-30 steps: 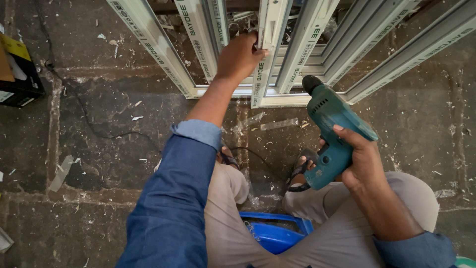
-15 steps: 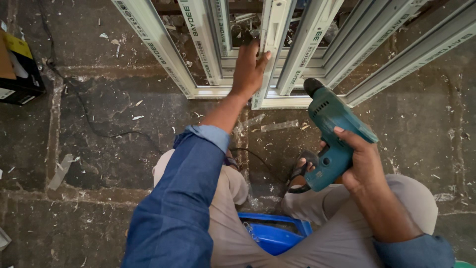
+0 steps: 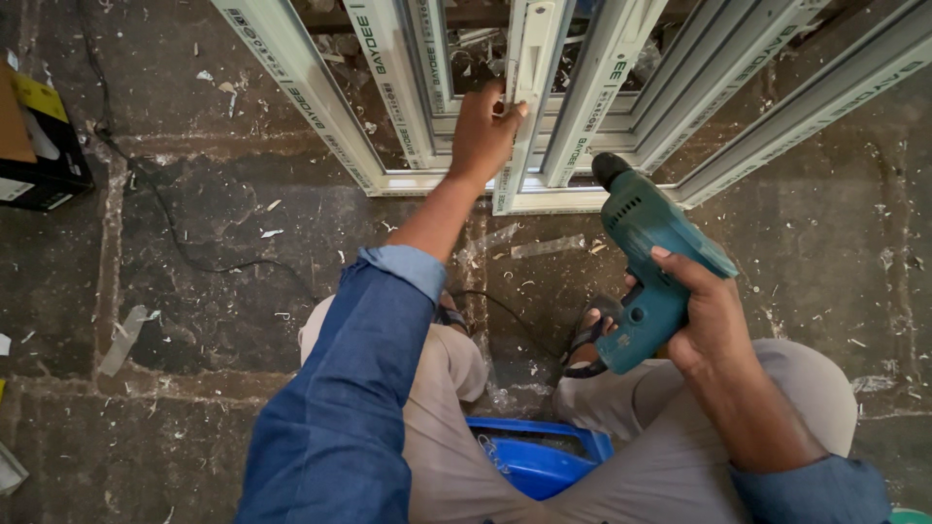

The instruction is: The person sits on the floor of a window-frame workshop holding a corded power drill. They repeatedly insert a screwdriver bit into the drill chuck, tighten it by hand, and manipulate the bit and chuck throughout the clip, with stacked aluminum window frames beside them. No drilling into the frames is shown.

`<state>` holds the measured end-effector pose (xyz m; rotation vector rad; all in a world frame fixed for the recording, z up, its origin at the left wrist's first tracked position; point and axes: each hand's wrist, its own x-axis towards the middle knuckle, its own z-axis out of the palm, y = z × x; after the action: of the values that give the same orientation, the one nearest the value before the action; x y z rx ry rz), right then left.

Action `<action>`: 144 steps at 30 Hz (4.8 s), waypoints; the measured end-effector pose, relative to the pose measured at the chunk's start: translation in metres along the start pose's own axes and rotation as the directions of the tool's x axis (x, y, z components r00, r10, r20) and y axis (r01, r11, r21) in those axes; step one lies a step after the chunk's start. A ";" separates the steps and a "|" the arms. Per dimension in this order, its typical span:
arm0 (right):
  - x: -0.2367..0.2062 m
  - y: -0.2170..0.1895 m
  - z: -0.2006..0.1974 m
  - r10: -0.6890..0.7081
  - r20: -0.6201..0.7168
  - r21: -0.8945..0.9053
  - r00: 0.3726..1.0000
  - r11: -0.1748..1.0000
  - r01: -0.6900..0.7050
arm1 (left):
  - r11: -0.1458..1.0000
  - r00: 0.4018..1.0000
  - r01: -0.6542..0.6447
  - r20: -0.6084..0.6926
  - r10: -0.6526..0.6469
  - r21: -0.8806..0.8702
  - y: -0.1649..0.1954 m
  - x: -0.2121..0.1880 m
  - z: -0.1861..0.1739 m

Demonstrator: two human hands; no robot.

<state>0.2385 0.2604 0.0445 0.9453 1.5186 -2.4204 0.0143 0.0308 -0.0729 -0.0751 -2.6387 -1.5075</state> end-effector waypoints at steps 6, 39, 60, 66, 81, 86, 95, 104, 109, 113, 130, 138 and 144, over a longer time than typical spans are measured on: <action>0.008 0.004 -0.004 0.044 -0.059 -0.018 0.997 0.999 -0.045 | 0.998 0.997 -0.064 -0.053 0.062 -0.027 -0.002 0.008 -0.001; 0.000 0.001 0.006 0.044 -0.084 -0.005 0.995 0.999 -0.045 | 0.930 0.986 -0.160 0.089 0.139 0.330 0.033 0.005 -0.038; -0.007 -0.002 0.009 0.050 -0.028 0.020 0.998 0.999 -0.049 | 0.920 0.899 -0.391 -0.224 0.375 -0.027 0.070 0.022 -0.045; -0.006 -0.003 0.007 -0.007 0.014 0.015 1.000 1.000 0.007 | 0.880 0.774 -0.475 -0.477 0.418 0.000 0.077 0.021 -0.046; -0.010 -0.003 0.010 0.074 -0.057 -0.030 0.996 0.997 -0.076 | 0.720 0.636 -0.610 -0.338 0.694 0.330 0.104 0.003 -0.067; -0.008 -0.001 0.007 0.059 -0.029 -0.021 0.998 0.998 -0.059 | 0.805 0.724 -0.569 -0.363 0.587 0.168 0.104 0.004 -0.062; -0.004 0.003 0.004 0.033 -0.015 0.003 0.999 0.999 -0.033 | 0.789 0.707 -0.586 -0.361 0.608 0.182 0.106 0.000 -0.064; -0.007 -0.001 0.008 0.066 -0.039 -0.027 0.997 0.997 -0.067 | 0.779 0.685 -0.579 -0.376 0.625 0.241 0.099 0.005 -0.060; -0.005 0.000 0.006 0.056 -0.032 -0.029 0.998 0.998 -0.057 | 0.828 0.757 -0.544 -0.347 0.553 0.133 0.095 0.008 -0.057; -0.003 0.003 0.004 0.042 -0.012 -0.021 0.999 0.999 -0.043 | 0.771 0.704 -0.603 -0.318 0.635 0.204 0.092 0.010 -0.056; -0.004 -0.006 0.002 0.002 -0.007 0.040 1.000 0.999 -0.002 | 0.247 0.637 -0.624 0.299 0.710 0.742 0.148 0.014 0.018; -0.005 -0.012 -0.001 0.016 0.008 0.117 1.000 0.993 -0.017 | 0.202 0.685 -0.642 0.435 0.584 0.739 0.144 0.006 0.022; -0.008 -0.013 -0.001 -0.079 0.073 0.133 0.994 0.989 0.069 | 0.216 0.541 -0.702 0.311 0.781 0.679 0.168 0.031 0.015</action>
<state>0.2401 0.2655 0.0585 0.8191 1.4091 -2.6033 -0.0018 0.1294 0.0670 -1.0143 -2.2557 -0.0273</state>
